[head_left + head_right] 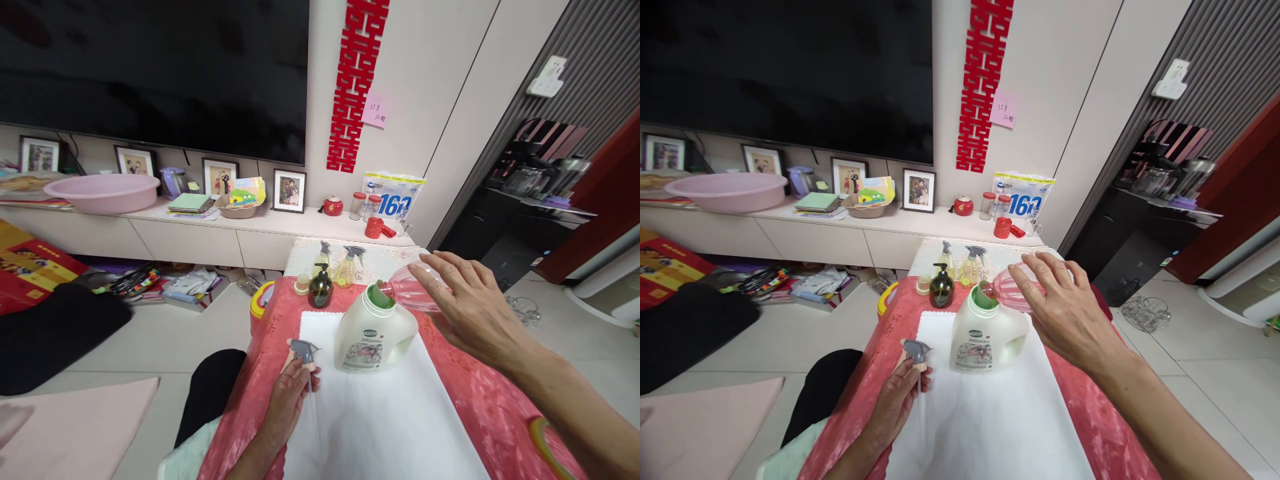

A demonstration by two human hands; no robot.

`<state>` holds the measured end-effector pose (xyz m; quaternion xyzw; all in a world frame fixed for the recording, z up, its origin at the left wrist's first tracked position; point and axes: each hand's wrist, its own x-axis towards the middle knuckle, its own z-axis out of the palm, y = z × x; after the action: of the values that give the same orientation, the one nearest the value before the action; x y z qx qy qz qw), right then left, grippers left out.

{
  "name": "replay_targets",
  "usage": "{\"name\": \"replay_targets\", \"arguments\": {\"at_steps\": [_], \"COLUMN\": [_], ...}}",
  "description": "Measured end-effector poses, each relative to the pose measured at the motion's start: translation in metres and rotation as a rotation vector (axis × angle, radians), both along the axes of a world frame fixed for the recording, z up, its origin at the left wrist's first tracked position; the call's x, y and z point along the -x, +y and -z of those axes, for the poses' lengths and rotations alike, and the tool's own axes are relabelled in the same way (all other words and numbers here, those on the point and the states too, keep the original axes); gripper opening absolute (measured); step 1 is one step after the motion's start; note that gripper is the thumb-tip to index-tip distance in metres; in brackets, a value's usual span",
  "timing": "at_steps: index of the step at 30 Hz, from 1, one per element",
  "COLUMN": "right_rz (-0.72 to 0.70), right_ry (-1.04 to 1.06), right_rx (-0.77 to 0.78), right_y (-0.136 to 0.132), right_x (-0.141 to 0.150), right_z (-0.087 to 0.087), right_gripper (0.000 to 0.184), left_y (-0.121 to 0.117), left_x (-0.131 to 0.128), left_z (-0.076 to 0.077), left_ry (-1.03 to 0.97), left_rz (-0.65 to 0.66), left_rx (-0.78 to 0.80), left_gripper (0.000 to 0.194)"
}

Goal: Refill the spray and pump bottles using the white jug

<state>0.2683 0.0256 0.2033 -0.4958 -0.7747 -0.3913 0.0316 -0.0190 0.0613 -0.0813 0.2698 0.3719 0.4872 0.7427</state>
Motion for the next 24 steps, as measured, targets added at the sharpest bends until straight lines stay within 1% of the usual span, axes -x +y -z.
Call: {"name": "replay_targets", "arguments": {"at_steps": [15,19,24], "right_rz": [-0.030,-0.032,-0.032], "right_ry": [-0.023,-0.026,-0.035], "right_rx": [0.016,0.018,0.032], "right_y": [0.0030,0.0034,0.0045], "right_x": [0.0020,0.0036,0.0040], "right_z": [-0.0067,-0.0085,-0.0099], "right_gripper": [0.049,0.044,0.042], "left_y": [0.0004,0.0004,0.0002], "left_x": [-0.0005,-0.0005,-0.0008], "left_z": [0.0006,0.0008,0.0024], "left_ry": [-0.001,-0.004,-0.005], "left_rz": [-0.008,-0.004,-0.014], "left_rx": [0.006,0.010,0.011], "left_gripper": [0.044,0.047,0.050]}}
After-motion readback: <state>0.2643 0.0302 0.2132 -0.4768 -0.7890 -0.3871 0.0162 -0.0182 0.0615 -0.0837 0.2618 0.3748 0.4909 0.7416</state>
